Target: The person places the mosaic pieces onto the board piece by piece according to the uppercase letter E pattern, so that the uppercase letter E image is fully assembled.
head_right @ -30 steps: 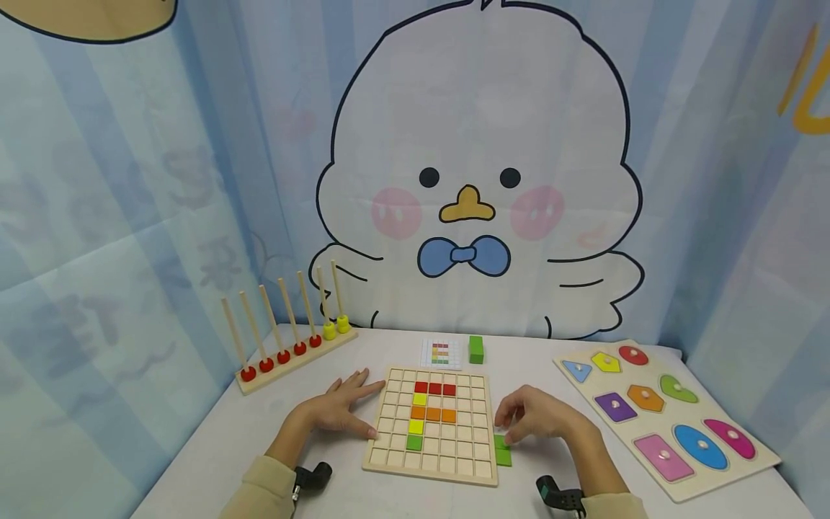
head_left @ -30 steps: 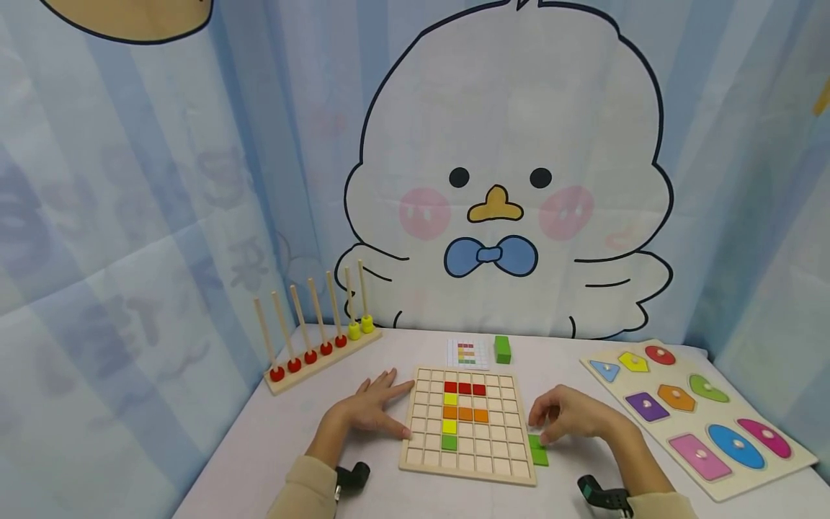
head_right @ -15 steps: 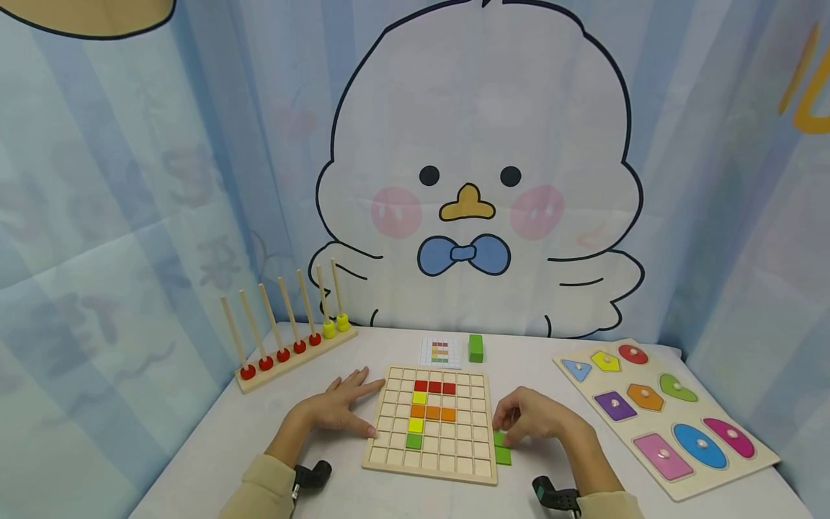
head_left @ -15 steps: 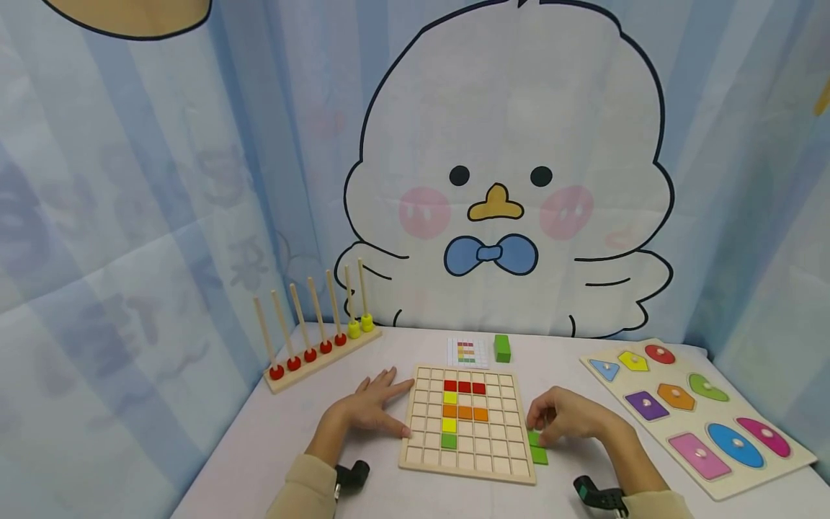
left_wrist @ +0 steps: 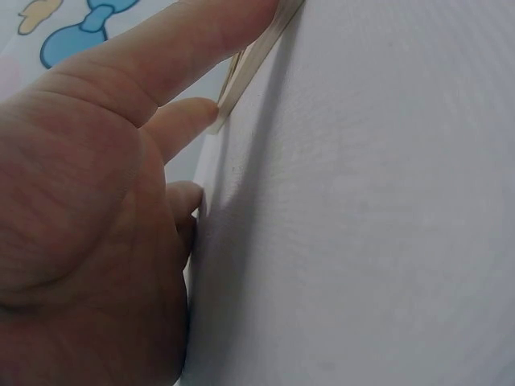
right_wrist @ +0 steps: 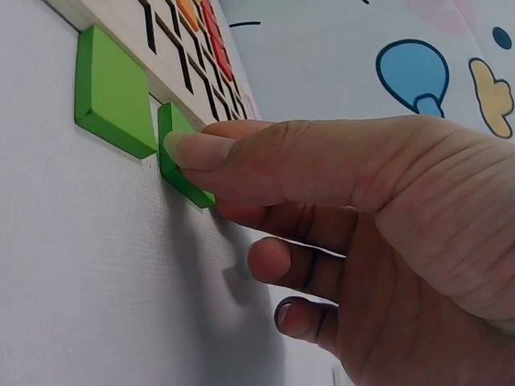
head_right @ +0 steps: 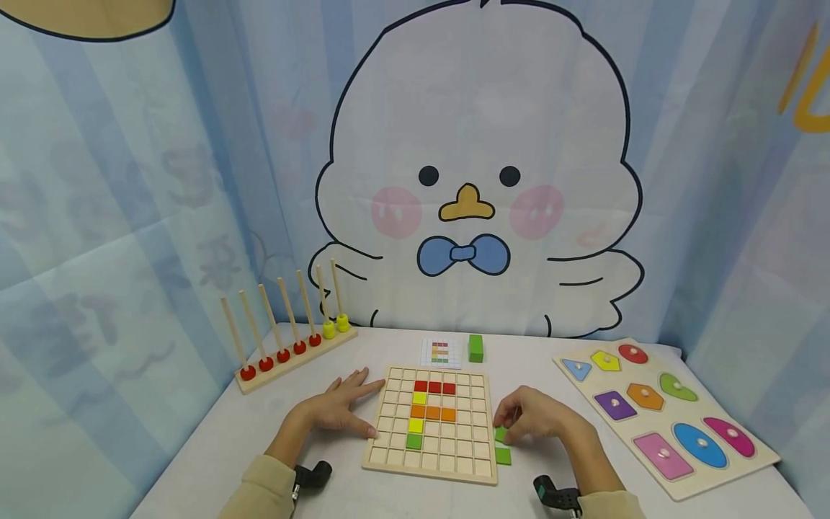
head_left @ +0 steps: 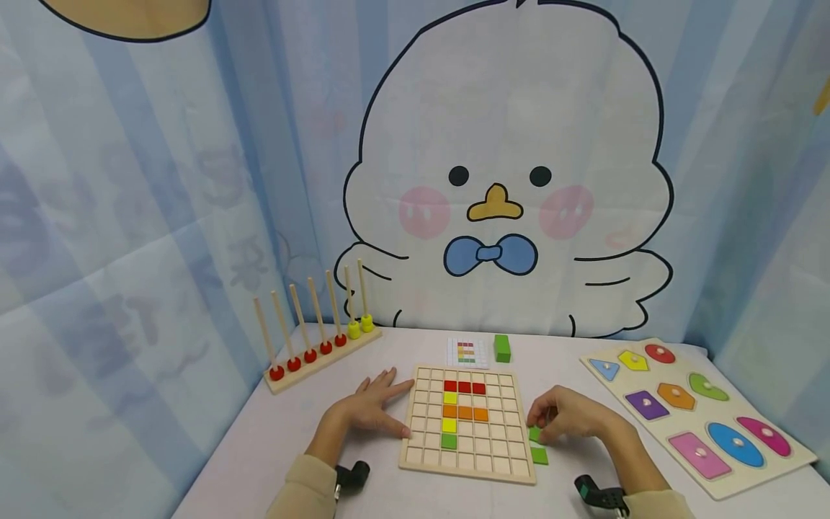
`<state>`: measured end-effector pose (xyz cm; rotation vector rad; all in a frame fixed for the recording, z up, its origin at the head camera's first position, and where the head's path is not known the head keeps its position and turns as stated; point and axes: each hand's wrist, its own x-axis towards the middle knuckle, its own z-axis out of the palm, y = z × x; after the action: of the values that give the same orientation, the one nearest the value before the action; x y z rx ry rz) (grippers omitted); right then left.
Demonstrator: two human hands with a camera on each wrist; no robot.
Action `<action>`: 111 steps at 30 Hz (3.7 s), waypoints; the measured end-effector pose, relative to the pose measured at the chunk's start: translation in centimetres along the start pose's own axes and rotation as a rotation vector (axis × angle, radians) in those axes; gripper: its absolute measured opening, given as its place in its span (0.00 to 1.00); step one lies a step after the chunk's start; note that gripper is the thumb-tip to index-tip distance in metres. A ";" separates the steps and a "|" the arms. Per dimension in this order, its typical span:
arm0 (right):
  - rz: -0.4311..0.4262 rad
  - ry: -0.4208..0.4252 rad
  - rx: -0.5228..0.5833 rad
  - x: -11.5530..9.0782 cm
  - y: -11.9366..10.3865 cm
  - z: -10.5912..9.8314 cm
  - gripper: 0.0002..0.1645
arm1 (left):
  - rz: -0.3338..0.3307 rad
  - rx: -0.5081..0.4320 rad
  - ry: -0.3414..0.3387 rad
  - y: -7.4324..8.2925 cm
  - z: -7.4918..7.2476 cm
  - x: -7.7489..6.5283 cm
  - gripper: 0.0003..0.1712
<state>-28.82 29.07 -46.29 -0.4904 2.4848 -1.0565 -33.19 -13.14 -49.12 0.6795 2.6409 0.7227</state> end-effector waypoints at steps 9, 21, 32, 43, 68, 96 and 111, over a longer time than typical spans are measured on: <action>-0.028 -0.033 0.012 0.1 -0.2 -0.1 0.14 | -0.003 -0.010 -0.004 0.0 0.0 0.0 0.59; -0.056 -0.025 0.061 0.1 0.0 -0.1 0.10 | 0.001 -0.009 -0.003 0.1 0.0 -0.1 0.58; -0.073 0.079 0.117 0.4 0.7 -0.5 0.08 | 0.000 -0.019 -0.003 0.2 0.0 -0.1 0.58; -0.085 0.178 0.190 0.7 -0.6 -0.3 0.17 | 0.004 -0.011 0.005 0.3 -0.1 -0.2 0.58; -0.187 0.294 0.034 3.1 -3.1 2.5 0.15 | 0.022 -0.018 0.002 0.0 0.0 -0.2 0.59; -0.245 0.063 0.026 4.2 -5.4 5.9 0.12 | 0.018 -0.016 -0.001 0.2 -0.1 -0.2 0.58; -0.231 -0.010 0.008 4.2 -6.0 6.8 0.12 | 0.016 -0.014 -0.001 0.3 -0.1 -0.2 0.58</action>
<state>-28.18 19.15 -47.11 -0.7940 2.4571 -1.1454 -32.98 -13.08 -48.86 0.6973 2.6298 0.7450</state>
